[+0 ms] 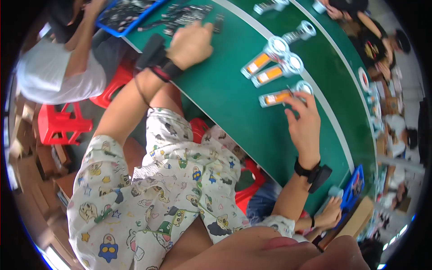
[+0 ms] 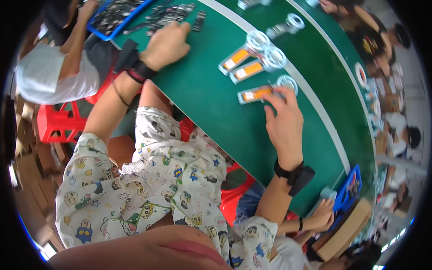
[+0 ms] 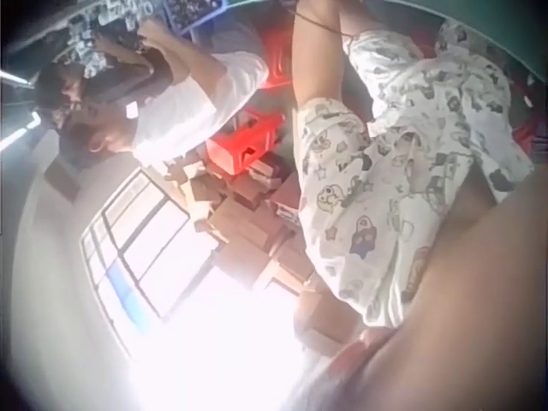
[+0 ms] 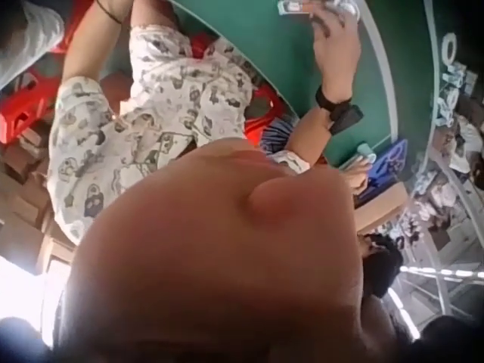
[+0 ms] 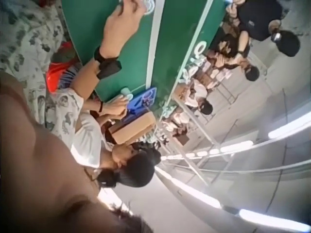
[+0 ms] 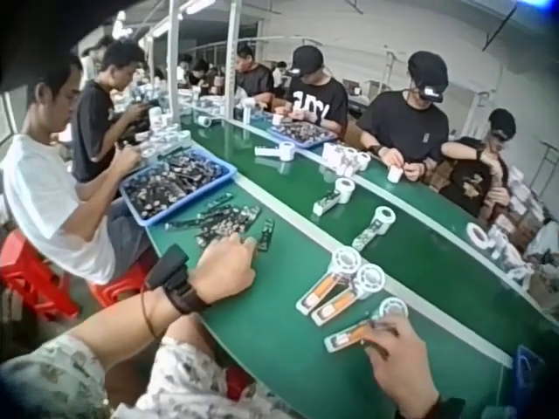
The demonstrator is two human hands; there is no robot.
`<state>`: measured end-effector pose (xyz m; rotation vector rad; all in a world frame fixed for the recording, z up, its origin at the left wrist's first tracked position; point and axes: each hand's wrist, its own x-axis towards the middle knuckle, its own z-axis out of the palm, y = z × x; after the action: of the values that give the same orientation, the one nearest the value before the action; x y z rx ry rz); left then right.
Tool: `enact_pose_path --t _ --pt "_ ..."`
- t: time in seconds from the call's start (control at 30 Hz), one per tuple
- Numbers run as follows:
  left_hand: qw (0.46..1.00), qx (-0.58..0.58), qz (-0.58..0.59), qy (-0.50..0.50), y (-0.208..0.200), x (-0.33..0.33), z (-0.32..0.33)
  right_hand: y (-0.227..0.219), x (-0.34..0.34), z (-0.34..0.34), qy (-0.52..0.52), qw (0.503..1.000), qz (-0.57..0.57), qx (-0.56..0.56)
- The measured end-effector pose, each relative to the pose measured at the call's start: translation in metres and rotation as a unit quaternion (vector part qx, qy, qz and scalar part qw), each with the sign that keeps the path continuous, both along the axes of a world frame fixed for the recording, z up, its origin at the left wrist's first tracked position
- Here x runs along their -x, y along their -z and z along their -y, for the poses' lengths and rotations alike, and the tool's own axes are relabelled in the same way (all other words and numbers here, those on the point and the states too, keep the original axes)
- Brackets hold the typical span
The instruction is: The person picks up a circuit board and a fan housing containing a battery, then connects the battery and motor wires to the board by hand. After pressing the board into the housing, they set the partially assembled fan on the table and reach for another board to repeat the process.
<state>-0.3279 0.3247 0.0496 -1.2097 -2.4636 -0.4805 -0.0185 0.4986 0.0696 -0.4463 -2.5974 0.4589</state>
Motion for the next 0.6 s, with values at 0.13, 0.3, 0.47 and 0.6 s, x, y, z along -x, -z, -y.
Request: enact_pose_path --t 0.13,0.3,0.47,0.6 --pt "0.999 -0.017 0.043 0.003 -0.006 -0.012 -0.004 0.016 -0.009 -0.006 -0.027 0.998 -0.058 -0.012" --pt "0.970 -0.136 0.140 0.142 0.004 -0.020 -0.009 0.037 -0.025 -0.004 0.023 0.962 -0.138 0.234" --pt "0.959 -0.213 0.101 0.159 0.008 -0.031 0.012 0.041 -0.005 -0.006 0.086 0.920 -0.147 0.353" --pt "0.935 -0.245 0.069 0.247 0.001 -0.072 0.002 0.046 -0.012 -0.007 0.133 0.901 -0.218 0.350"
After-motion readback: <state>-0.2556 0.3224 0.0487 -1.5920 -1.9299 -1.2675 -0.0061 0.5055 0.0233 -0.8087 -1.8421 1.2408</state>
